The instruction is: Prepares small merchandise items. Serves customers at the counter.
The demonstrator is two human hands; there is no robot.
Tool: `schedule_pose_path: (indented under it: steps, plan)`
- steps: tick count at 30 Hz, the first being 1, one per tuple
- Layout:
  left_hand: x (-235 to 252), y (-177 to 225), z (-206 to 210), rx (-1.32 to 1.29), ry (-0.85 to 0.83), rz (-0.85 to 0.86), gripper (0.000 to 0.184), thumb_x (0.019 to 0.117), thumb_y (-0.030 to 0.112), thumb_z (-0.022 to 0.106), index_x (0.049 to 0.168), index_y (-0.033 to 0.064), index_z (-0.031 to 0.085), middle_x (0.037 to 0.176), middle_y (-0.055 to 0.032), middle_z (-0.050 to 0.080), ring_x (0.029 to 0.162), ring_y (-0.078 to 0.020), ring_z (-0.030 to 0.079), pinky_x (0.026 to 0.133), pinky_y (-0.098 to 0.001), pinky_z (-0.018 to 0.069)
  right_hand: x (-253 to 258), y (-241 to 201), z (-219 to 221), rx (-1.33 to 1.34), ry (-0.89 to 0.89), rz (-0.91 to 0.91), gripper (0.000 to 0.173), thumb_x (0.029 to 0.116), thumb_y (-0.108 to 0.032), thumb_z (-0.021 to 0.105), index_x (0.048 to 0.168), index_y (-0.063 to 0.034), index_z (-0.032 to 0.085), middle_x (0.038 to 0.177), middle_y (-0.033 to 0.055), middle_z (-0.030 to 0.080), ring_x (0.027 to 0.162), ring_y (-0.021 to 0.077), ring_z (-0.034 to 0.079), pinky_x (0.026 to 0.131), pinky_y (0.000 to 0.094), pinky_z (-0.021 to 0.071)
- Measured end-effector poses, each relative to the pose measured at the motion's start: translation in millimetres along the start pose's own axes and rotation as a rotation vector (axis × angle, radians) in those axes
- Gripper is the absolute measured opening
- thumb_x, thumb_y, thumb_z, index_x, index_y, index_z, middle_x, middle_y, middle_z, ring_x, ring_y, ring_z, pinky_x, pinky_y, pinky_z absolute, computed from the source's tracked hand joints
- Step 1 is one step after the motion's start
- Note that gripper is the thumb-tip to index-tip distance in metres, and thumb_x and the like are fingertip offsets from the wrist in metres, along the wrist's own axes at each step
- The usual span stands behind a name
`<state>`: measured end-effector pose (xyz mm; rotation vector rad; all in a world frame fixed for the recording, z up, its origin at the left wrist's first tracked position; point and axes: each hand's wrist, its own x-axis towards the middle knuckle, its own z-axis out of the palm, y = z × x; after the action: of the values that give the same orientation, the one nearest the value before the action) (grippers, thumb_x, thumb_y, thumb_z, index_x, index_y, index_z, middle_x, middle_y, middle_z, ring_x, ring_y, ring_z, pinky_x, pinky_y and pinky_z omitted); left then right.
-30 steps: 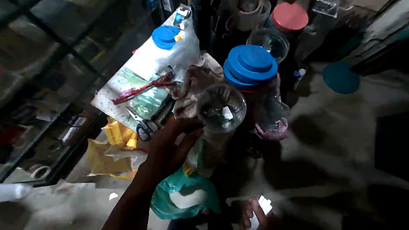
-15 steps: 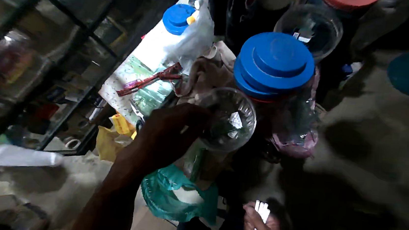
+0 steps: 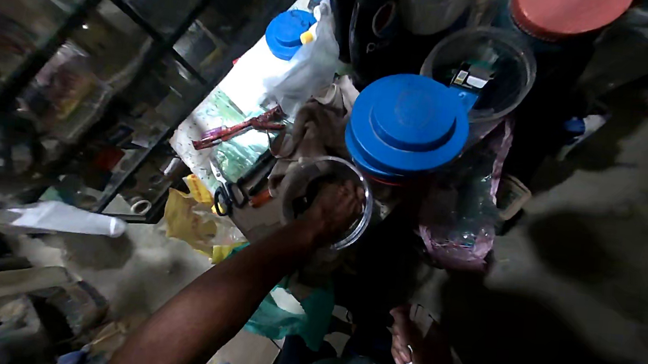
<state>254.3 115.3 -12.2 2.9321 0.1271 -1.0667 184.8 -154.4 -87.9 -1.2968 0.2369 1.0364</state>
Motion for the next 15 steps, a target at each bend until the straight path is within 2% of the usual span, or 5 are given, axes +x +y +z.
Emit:
schedule_pose_path:
  steps: [4, 8, 11, 13, 15]
  plan:
    - [8, -19, 11, -0.138, 0.059, -0.012, 0.035, 0.1025, 0.013, 0.055, 0.131, -0.0065, 0.057, 0.125, -0.0273, 0.062, 0.118, -0.0428, 0.06, 0.096, -0.0553, 0.0484, 4, -11, -1, 0.02, -0.034, -0.027, 0.008, 0.0987, -0.015, 0.055, 0.099, -0.0111, 0.062, 0.052, -0.0104, 0.049, 0.04, 0.002, 0.048, 0.04, 0.0202, 0.0472]
    - [3, -37, -3, -0.332, 0.026, 0.032, 0.03, 0.0998, 0.024, 0.061, 0.112, -0.0024, 0.065, 0.102, -0.0227, 0.068, 0.101, -0.0405, 0.066, 0.087, -0.0603, 0.0495, 8, -15, -3, -0.004, -0.058, -0.057, 0.01, 0.0992, -0.016, 0.055, 0.1, -0.0106, 0.064, 0.053, -0.01, 0.05, 0.041, 0.0025, 0.049, 0.042, 0.0208, 0.048]
    - [5, -45, -15, -0.331, -0.083, 0.032, 0.037, 0.1054, 0.03, 0.053, 0.122, -0.0018, 0.061, 0.106, -0.0223, 0.067, 0.102, -0.0395, 0.067, 0.087, -0.0593, 0.0511, 11, -13, -3, -0.017, -0.078, -0.039, 0.012, 0.1001, -0.017, 0.055, 0.1, -0.0101, 0.064, 0.054, -0.01, 0.051, 0.041, 0.0018, 0.048, 0.042, 0.02, 0.0473]
    - [6, -52, -14, -0.37, -0.045, 0.093, 0.037, 0.1088, 0.028, 0.046, 0.117, -0.0029, 0.064, 0.103, -0.0225, 0.067, 0.1, -0.0384, 0.067, 0.087, -0.0568, 0.0511, 13, -11, -2, -0.016, -0.109, -0.022, 0.012, 0.1007, -0.02, 0.056, 0.1, -0.0109, 0.063, 0.054, -0.0101, 0.05, 0.041, 0.002, 0.048, 0.042, 0.0202, 0.0475]
    - [4, -59, -13, -0.418, 0.023, 0.134, 0.035, 0.1077, 0.025, 0.048, 0.112, -0.0027, 0.068, 0.101, -0.0222, 0.069, 0.098, -0.0381, 0.067, 0.088, -0.0572, 0.0508, 15, -11, -1, 0.0, -0.144, -0.02, 0.012, 0.0996, -0.022, 0.058, 0.1, -0.0128, 0.064, 0.054, -0.0107, 0.049, 0.041, 0.002, 0.048, 0.042, 0.0202, 0.0477]
